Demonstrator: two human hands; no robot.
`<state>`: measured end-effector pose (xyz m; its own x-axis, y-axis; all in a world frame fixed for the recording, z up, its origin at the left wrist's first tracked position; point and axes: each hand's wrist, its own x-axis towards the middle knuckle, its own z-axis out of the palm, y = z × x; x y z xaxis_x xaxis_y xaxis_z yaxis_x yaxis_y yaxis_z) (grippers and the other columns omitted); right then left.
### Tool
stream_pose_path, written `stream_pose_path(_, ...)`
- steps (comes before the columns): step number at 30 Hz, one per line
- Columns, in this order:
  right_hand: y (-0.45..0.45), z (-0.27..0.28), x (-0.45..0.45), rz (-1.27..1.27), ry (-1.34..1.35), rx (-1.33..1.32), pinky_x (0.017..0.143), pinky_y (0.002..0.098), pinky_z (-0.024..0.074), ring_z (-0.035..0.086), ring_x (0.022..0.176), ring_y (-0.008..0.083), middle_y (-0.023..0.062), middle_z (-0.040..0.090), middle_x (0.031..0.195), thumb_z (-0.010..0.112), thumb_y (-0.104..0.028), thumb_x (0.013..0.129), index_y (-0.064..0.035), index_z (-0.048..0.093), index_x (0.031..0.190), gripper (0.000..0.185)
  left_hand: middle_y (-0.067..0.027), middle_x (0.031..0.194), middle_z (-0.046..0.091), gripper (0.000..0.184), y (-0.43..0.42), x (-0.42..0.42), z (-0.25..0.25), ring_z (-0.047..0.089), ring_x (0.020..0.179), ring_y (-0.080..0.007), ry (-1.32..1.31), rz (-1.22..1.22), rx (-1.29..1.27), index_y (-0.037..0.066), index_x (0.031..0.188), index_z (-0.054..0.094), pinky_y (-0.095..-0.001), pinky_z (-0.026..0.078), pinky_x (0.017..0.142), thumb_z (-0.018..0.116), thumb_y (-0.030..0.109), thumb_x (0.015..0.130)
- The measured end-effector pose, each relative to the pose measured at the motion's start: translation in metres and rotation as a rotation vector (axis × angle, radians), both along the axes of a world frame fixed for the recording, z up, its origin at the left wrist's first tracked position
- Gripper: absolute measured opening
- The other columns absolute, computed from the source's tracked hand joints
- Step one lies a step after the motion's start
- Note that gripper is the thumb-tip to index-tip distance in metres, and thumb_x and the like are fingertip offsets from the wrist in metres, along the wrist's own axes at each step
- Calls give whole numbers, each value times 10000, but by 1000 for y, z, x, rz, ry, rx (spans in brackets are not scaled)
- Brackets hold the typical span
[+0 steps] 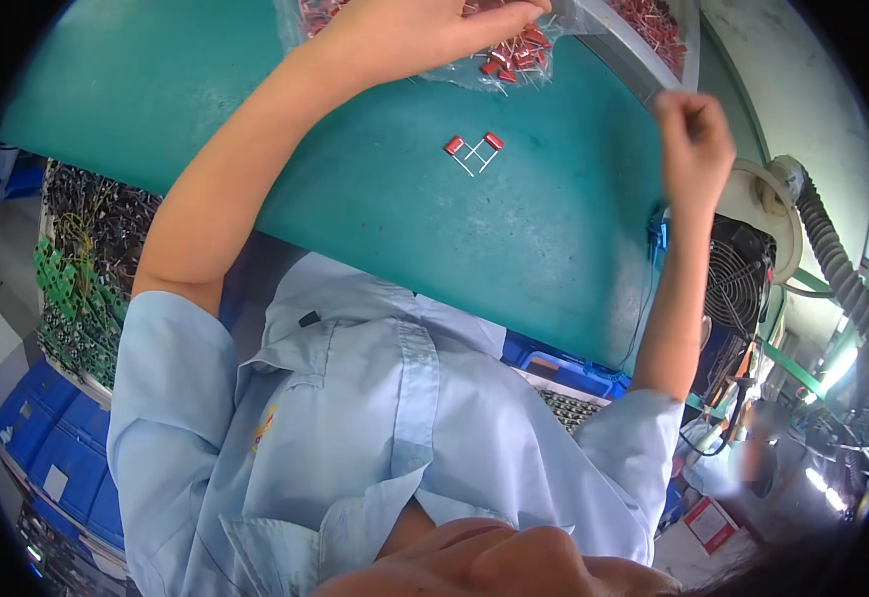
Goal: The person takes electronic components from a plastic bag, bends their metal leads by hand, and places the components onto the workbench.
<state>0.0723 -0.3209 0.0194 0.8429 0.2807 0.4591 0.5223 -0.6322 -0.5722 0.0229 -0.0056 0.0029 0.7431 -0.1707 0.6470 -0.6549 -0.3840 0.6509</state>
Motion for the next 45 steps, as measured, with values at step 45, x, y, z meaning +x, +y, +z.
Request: stream_pose_path(45, 38, 27, -66, 491, 821, -566, 618, 352, 437, 548, 663, 212, 115, 598, 715, 648, -136, 966, 29, 647, 922, 171, -159, 888, 664, 144, -1, 0, -3, 647, 813, -331, -30, -3, 120, -15, 947, 699, -408, 519, 728, 663, 118, 905)
